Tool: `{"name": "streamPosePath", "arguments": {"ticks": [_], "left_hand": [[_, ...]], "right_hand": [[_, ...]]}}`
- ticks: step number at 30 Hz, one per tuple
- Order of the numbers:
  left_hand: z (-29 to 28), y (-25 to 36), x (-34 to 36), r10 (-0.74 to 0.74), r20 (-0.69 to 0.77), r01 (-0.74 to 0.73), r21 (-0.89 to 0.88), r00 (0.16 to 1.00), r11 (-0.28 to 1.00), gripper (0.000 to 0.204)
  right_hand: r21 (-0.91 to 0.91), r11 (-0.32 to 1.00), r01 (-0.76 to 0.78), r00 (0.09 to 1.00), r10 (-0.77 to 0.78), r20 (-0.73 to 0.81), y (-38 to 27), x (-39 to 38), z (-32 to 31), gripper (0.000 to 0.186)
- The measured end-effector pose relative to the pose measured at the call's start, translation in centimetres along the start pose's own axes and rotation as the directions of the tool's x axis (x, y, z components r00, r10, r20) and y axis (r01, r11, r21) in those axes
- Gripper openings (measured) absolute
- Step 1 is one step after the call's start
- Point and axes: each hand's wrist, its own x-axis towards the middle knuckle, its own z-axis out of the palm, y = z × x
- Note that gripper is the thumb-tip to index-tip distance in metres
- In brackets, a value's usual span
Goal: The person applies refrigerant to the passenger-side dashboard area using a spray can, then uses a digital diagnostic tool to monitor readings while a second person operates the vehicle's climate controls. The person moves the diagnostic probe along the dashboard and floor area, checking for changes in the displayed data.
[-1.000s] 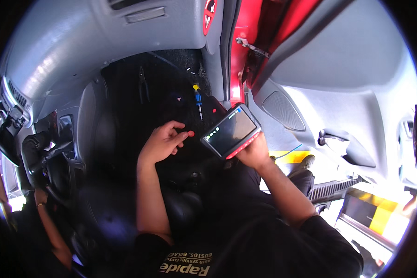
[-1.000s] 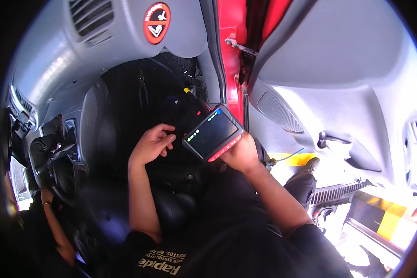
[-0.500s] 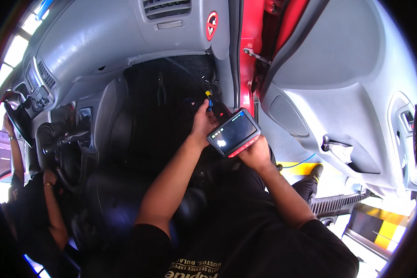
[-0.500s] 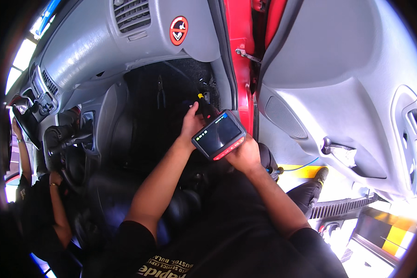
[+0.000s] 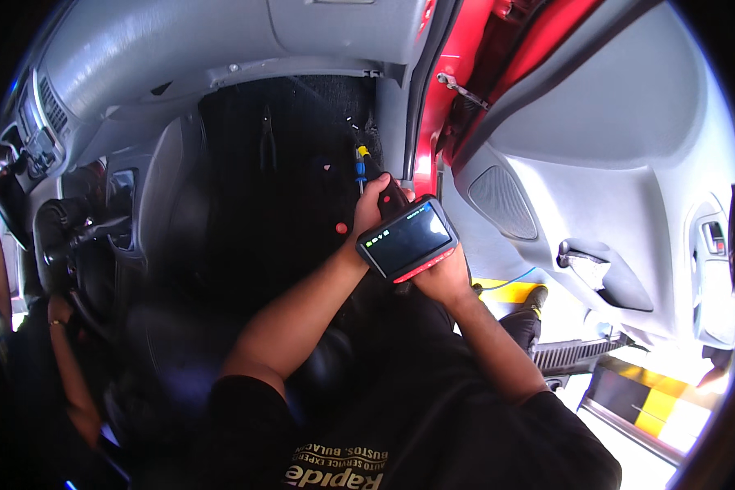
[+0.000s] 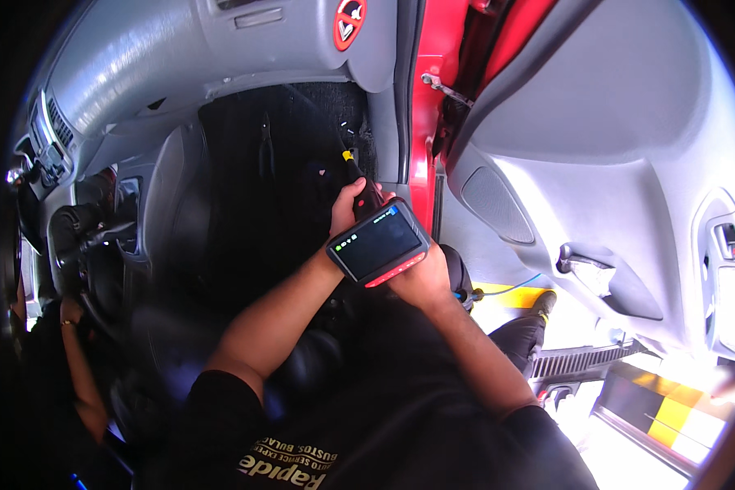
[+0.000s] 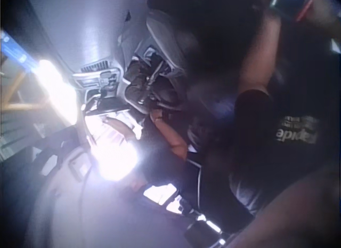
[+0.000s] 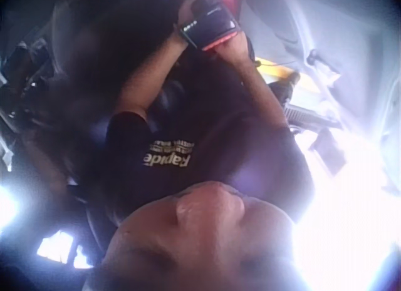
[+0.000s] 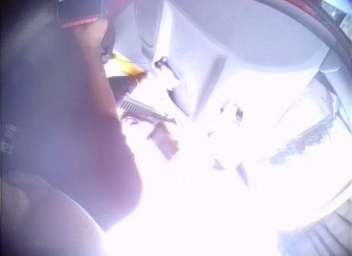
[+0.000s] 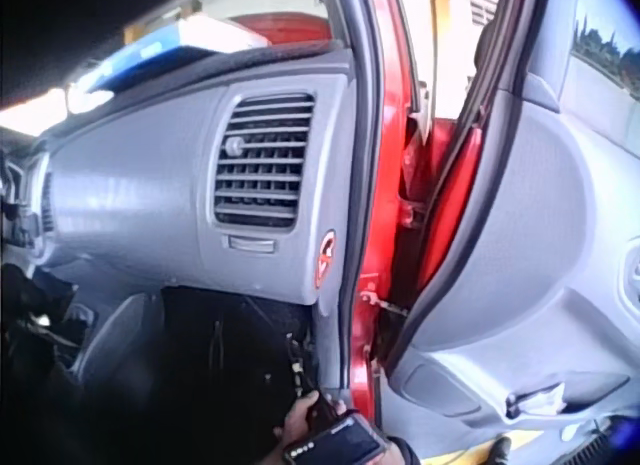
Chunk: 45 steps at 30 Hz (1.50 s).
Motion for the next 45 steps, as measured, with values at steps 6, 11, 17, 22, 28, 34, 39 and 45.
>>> {"name": "streamPosePath", "arguments": {"ticks": [6,11,17,22,28,34,39,45], "left_hand": [[0.5,0.2,-0.5,0.035,-0.066,-0.029,0.088,0.997,0.996,0.031],[0.2,-0.1,-0.1,0.048,-0.129,-0.036,0.091,0.99,0.995,0.039],[-1.8,0.1,0.4,0.008,-0.013,-0.007,0.048,1.0,0.999,0.024],[0.0,0.0,-0.3,0.034,-0.105,-0.026,0.079,0.994,0.997,0.032],[-1.2,0.1,0.2,0.032,-0.088,-0.025,0.085,0.996,0.996,0.028],[-1.6,0.0,0.1,-0.01,-0.081,0.014,0.059,0.997,0.998,0.026],[-2.7,-0.3,0.8,0.054,-0.033,-0.051,0.086,0.998,0.995,0.027],[-4.3,-0.8,2.2,0.104,-0.057,-0.093,0.176,0.993,0.98,0.026]], "right_hand": [[-0.109,0.994,0.01,0.993,0.002,0.116,-1.3,0.7,-0.2,0.027],[-0.122,0.992,-0.014,0.985,0.035,0.169,-1.0,0.6,0.0,0.029],[-0.075,0.996,0.042,0.989,-0.031,0.145,-0.2,-0.1,-0.2,0.036],[0.076,0.994,-0.079,0.975,0.061,0.214,-0.8,0.0,-1.2,0.039],[0.037,0.997,-0.068,0.977,0.059,0.207,-0.6,0.0,-1.1,0.04],[-0.074,0.991,0.11,0.989,-0.101,0.111,0.2,-0.1,-0.1,0.034],[0.004,1.0,0.004,0.993,-0.005,0.116,-0.4,-0.3,-0.3,0.032],[-0.054,0.998,-0.032,0.972,0.044,0.232,-0.1,-0.7,-1.0,0.038]]}}
